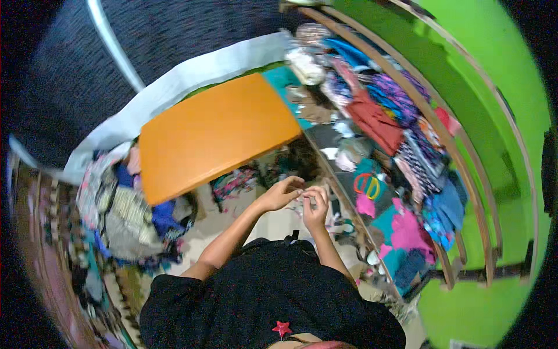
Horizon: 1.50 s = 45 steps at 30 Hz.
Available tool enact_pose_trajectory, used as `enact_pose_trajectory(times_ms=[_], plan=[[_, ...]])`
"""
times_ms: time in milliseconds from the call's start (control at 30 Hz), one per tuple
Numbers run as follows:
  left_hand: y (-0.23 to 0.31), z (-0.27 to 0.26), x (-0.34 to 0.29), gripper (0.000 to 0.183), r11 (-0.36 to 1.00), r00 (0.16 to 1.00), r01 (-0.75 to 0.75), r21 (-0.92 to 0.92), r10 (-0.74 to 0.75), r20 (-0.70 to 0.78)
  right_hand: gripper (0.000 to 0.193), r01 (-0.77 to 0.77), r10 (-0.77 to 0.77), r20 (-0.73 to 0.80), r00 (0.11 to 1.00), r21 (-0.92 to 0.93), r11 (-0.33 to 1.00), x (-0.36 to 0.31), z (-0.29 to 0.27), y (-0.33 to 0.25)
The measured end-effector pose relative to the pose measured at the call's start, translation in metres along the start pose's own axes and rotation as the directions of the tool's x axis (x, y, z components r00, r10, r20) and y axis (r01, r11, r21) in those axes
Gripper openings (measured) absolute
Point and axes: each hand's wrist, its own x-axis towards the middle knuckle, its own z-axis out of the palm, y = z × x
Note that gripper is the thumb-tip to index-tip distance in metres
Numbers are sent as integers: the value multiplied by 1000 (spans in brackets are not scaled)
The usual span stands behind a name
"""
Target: Folding various fabric pieces on a small table and placing the folded items onto an organized shelf.
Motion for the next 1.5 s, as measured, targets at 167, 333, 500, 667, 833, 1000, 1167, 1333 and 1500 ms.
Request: enact_pose_trajectory(times_ms=[167,333,500,667,833,1000,1167,1333,1500], plan=[[2,-76,-139,38,975,862,221,34,-178,-475,7,-33,-86,347,934,322,946,-35,101,-50],[-21,-112,-270,39,941,605,332,-62,-263,-751,5,-227,-150,671,726,440,869,-76,183,-109],[-26,-119,-353,40,926,348,299,-229,-329,-878,6,-243,-346,826,445,483,841,-97,249,-151],[-39,-136,-389,42,904,257,255,-343,-405,-877,8,-301,-382,879,285,461,835,-102,311,-168],[-69,-190,-409,46,874,299,262,-410,-478,-826,9,-347,-410,890,200,456,820,-90,386,-170],[-31,-272,-407,47,852,203,269,-450,-507,-838,7,-426,-364,900,238,434,794,-60,478,-159],[-44,-325,-429,46,887,31,280,-368,-391,-920,10,-405,-212,973,85,229,885,-33,553,-190],[-105,-356,-481,48,890,-95,159,-427,-417,-904,14,-216,-449,894,13,441,871,-37,641,-237],[-78,-442,-520,56,798,-246,74,-598,-567,-786,18,-254,-449,893,16,438,862,-67,710,-265]])
